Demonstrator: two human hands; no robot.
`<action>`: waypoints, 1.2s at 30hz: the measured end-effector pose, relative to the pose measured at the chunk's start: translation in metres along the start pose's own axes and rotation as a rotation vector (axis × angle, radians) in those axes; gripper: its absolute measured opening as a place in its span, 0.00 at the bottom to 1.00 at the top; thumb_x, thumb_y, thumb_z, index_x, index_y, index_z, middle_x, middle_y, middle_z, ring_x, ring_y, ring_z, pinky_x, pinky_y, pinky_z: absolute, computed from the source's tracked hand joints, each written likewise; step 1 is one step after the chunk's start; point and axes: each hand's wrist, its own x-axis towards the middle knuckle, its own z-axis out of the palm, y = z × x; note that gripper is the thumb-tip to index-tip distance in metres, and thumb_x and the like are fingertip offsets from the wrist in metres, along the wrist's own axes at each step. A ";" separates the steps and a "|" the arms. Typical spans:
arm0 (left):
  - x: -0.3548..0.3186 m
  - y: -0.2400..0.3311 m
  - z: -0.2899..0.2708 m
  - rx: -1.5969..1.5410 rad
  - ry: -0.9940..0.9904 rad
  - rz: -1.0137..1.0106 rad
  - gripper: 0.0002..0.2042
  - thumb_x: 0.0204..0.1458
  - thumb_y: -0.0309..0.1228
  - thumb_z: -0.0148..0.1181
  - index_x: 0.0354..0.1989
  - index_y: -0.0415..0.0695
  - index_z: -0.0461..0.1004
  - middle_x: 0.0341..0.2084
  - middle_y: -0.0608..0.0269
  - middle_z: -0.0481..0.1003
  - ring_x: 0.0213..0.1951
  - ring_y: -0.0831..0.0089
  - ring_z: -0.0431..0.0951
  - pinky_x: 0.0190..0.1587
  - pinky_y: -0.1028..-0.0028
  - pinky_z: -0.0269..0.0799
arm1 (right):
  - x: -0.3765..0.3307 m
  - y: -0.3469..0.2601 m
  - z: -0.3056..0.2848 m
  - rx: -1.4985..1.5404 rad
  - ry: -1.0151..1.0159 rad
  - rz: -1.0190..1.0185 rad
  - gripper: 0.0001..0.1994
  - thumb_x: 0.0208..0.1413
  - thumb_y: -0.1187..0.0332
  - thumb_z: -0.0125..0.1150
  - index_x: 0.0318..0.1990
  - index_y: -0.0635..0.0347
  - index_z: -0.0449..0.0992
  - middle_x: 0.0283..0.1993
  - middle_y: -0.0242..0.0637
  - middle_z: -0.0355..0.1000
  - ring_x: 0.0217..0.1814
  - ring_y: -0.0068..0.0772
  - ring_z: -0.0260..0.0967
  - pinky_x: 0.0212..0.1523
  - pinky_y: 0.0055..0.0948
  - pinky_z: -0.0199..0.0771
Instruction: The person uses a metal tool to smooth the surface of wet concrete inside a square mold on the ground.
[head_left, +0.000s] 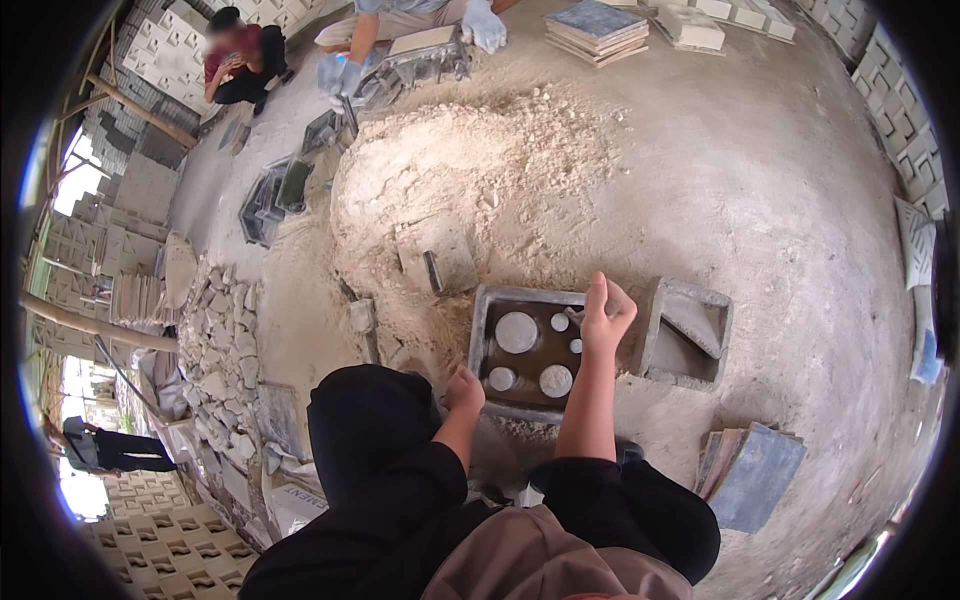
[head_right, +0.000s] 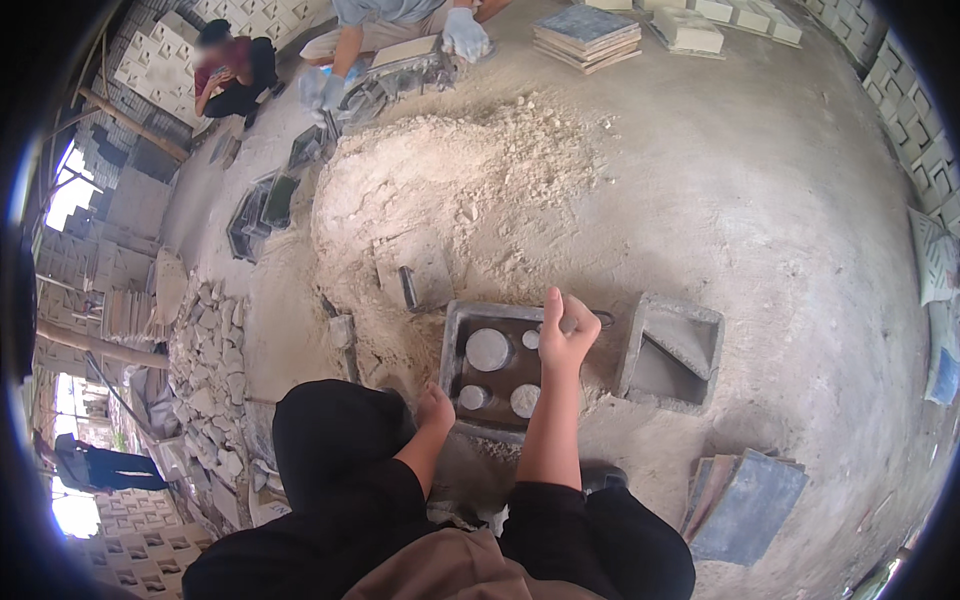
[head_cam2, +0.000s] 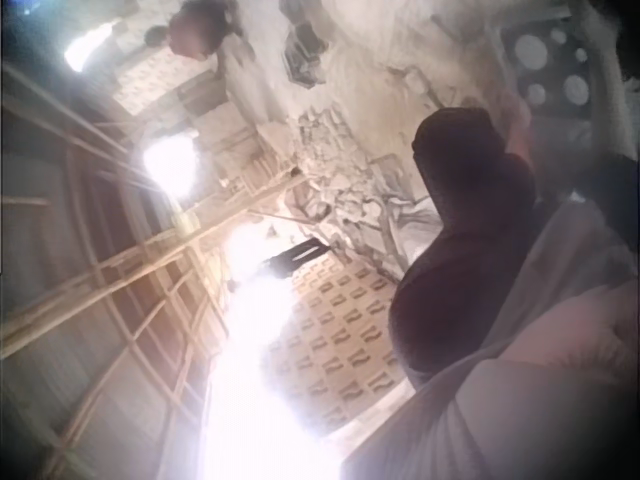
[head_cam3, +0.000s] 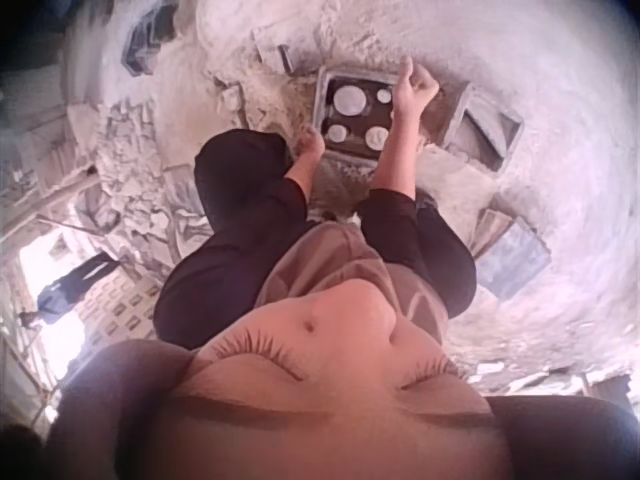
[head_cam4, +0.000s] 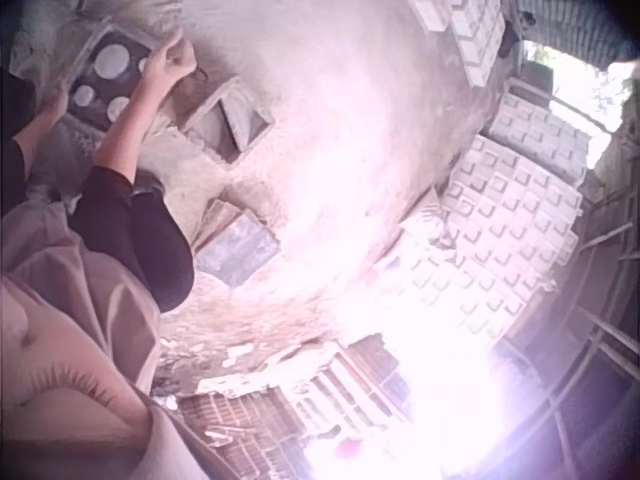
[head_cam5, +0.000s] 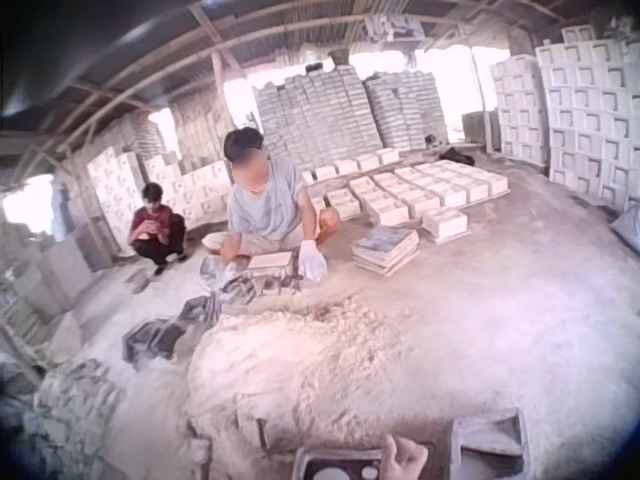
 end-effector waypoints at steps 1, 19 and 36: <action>0.006 -0.001 0.001 -0.008 -0.014 -0.005 0.26 0.53 0.45 0.26 0.37 0.39 0.71 0.36 0.45 0.72 0.40 0.47 0.70 0.46 0.54 0.61 | 0.005 -0.001 0.011 -0.103 -0.027 -0.054 0.20 0.48 0.71 0.54 0.09 0.62 0.54 0.09 0.25 0.49 0.14 0.15 0.43 0.15 0.23 0.40; 0.009 -0.010 0.009 -0.043 -0.046 0.084 0.20 0.54 0.40 0.30 0.29 0.42 0.70 0.28 0.50 0.72 0.34 0.50 0.72 0.36 0.54 0.66 | -0.016 0.000 0.050 -0.178 -0.405 -0.115 0.18 0.50 0.70 0.49 0.11 0.65 0.57 0.09 0.27 0.51 0.13 0.16 0.44 0.14 0.24 0.39; 0.004 -0.003 -0.004 -0.081 -0.087 0.089 0.17 0.53 0.39 0.33 0.24 0.44 0.68 0.25 0.55 0.73 0.29 0.53 0.73 0.31 0.56 0.67 | -0.010 -0.002 0.061 -0.349 -0.785 -0.014 0.13 0.40 0.75 0.47 0.09 0.64 0.58 0.08 0.27 0.53 0.12 0.15 0.47 0.13 0.22 0.43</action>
